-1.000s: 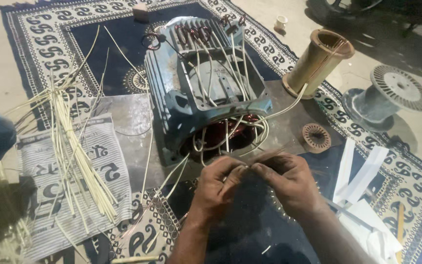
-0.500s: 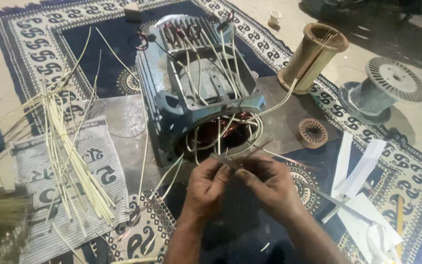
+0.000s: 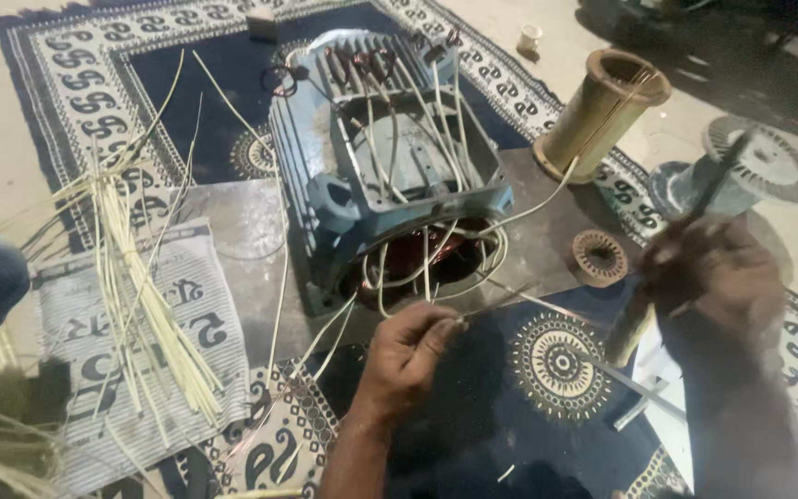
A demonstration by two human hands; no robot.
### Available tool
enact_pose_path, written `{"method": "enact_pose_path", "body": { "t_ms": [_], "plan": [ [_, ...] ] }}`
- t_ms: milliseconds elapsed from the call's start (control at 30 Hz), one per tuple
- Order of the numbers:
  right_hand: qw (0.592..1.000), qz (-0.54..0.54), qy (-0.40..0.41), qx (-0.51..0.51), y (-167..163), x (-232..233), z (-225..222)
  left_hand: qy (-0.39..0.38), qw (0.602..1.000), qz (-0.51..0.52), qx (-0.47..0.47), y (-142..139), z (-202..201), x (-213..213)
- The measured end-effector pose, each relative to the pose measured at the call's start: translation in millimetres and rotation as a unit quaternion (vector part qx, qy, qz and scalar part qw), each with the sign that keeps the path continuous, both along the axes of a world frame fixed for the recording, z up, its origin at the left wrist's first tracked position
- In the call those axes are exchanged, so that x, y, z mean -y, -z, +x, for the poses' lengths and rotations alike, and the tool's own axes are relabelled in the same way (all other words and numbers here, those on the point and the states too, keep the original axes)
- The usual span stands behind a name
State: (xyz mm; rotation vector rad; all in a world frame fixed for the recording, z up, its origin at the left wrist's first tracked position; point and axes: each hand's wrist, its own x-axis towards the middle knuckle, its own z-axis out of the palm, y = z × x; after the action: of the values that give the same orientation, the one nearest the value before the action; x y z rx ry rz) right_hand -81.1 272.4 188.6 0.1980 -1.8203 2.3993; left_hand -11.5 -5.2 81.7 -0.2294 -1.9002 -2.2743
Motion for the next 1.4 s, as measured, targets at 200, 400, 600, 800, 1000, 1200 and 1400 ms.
{"method": "enact_pose_path", "body": {
  "t_ms": [200, 400, 600, 800, 1000, 1200, 1400],
  "plan": [
    [0.974, 0.133, 0.057, 0.174, 113.7, -5.5, 57.8, 0.020, 0.988, -0.138, -0.065, -1.2, 3.7, -13.1],
    [0.916, 0.362, 0.091, 0.146, 132.8, 56.5, 88.9, -0.021, 0.978, -0.165, -0.130, 16.8, -0.9, -22.9],
    [0.965, 0.250, 0.078, 0.008, 120.1, 100.0, 80.2, -0.023, 0.985, -0.131, -0.112, 23.2, 0.6, -24.2],
    [0.947, 0.304, 0.101, 0.015, 109.0, 92.7, 98.3, -0.040, 0.954, -0.228, -0.188, 17.5, 1.6, -24.6],
    [0.929, 0.285, 0.236, 0.019, 123.2, 48.9, 142.6, -0.055, 0.952, -0.215, -0.213, 16.9, 1.3, -22.2],
    [0.942, 0.258, 0.213, -0.017, 123.7, 17.9, 123.7, -0.036, 0.955, -0.201, -0.217, 16.5, 1.4, -19.3],
    [0.927, 0.362, 0.098, -0.019, 102.7, 99.2, 91.4, -0.050, 0.956, -0.203, -0.207, 17.6, -0.8, -21.0]
  ]
}}
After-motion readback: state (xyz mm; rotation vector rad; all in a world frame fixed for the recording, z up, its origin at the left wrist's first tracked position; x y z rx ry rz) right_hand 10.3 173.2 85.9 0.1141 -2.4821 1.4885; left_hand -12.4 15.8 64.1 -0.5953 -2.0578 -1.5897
